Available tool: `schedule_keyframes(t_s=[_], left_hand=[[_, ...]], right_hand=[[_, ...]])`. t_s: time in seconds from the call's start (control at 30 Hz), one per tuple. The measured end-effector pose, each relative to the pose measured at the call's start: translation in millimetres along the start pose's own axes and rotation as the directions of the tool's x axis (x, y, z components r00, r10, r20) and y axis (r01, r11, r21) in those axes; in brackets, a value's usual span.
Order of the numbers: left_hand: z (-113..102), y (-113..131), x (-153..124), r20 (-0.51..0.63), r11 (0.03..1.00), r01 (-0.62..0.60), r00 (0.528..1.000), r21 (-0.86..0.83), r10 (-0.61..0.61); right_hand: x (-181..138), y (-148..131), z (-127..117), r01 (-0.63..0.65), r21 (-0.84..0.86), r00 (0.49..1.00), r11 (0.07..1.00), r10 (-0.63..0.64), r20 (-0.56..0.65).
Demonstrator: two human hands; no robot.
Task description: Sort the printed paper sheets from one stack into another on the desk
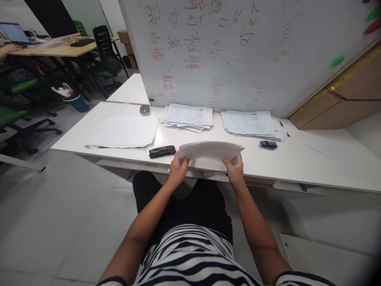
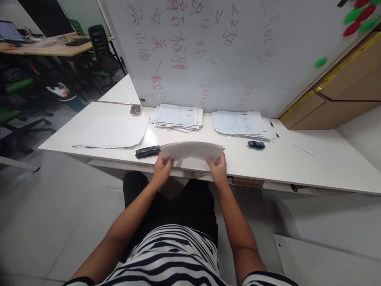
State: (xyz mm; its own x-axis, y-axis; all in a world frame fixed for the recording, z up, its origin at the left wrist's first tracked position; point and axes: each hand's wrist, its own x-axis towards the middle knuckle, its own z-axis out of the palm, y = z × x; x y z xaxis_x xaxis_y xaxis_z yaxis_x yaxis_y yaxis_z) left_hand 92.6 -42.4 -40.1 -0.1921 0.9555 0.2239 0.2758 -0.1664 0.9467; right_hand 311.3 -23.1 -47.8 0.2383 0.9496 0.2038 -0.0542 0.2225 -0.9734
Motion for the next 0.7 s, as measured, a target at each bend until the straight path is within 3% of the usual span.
schedule_keyframes(t_s=[0.23,0.37,0.6,0.7], left_hand=[[0.7,-3.4,-1.4,-0.034,0.999,-0.032,0.999,0.028,0.033],[-3.2,-3.7,-3.1,-0.020,0.995,-0.095,0.995,0.030,0.096],[-0.2,-10.4,-1.2,0.052,0.991,-0.121,0.992,0.051,0.118],[-1.5,-1.4,-2.3,0.004,0.987,-0.156,0.988,0.044,0.156]], right_hand=[[2.0,0.5,5.8,-0.009,-0.064,0.998,0.998,0.013,0.057],[7.2,4.1,3.2,-0.059,-0.105,0.998,0.993,0.062,0.025],[6.8,-0.4,0.9,-0.039,-0.042,0.999,0.998,0.038,-0.017],[6.4,1.9,-1.5,-0.071,-0.048,0.997,0.996,0.069,-0.035]])
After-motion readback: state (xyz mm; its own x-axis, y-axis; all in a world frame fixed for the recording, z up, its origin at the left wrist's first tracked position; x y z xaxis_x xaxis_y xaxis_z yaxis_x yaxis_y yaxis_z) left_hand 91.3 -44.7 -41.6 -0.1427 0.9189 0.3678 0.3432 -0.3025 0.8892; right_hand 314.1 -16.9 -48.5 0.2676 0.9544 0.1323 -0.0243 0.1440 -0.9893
